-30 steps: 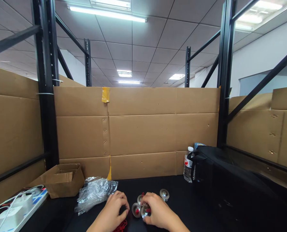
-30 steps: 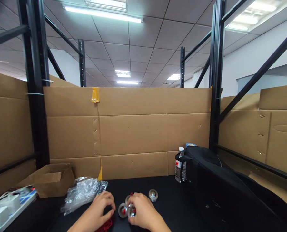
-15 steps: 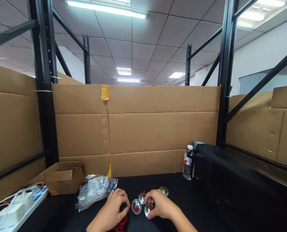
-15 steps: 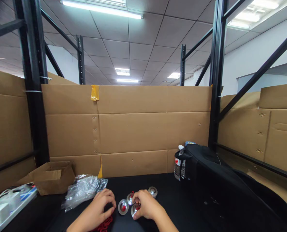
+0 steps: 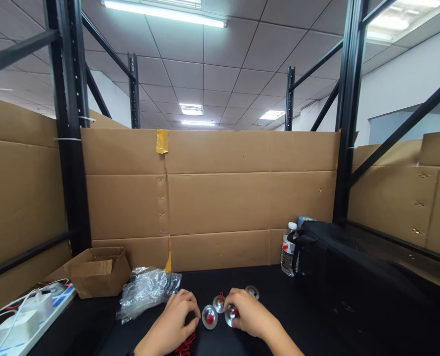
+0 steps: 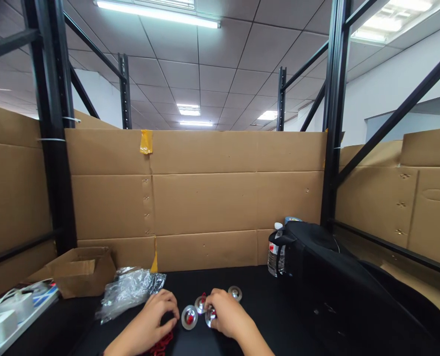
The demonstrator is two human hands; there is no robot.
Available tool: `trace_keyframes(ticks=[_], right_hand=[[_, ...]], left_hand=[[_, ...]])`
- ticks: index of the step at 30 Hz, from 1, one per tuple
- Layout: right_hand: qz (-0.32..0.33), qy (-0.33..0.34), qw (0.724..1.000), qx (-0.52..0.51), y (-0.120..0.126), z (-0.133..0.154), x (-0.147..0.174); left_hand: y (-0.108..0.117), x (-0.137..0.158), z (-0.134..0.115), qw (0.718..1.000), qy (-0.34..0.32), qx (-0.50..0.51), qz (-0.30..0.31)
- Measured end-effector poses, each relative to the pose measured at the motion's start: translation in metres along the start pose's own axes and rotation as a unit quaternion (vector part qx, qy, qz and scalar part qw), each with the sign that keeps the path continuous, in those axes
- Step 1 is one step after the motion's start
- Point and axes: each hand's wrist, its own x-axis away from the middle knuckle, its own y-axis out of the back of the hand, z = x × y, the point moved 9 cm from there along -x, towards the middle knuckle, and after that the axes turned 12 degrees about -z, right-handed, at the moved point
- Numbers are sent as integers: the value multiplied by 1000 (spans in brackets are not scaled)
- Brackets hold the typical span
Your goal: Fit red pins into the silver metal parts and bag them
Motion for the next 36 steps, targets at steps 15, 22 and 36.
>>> trace_keyframes(ticks=[15,22,36], right_hand=[[-25,36,997,-63,3,3,-2],[-5,63,994,-84,-3,12,2],[-71,-3,986,-151,-1,7,-7]], left_hand=[[-1,-1,-6,1000,-17,9,1],[0,-2,-3,1000,-10,4,-1],[1,0,-5,1000,-13,6,-2]])
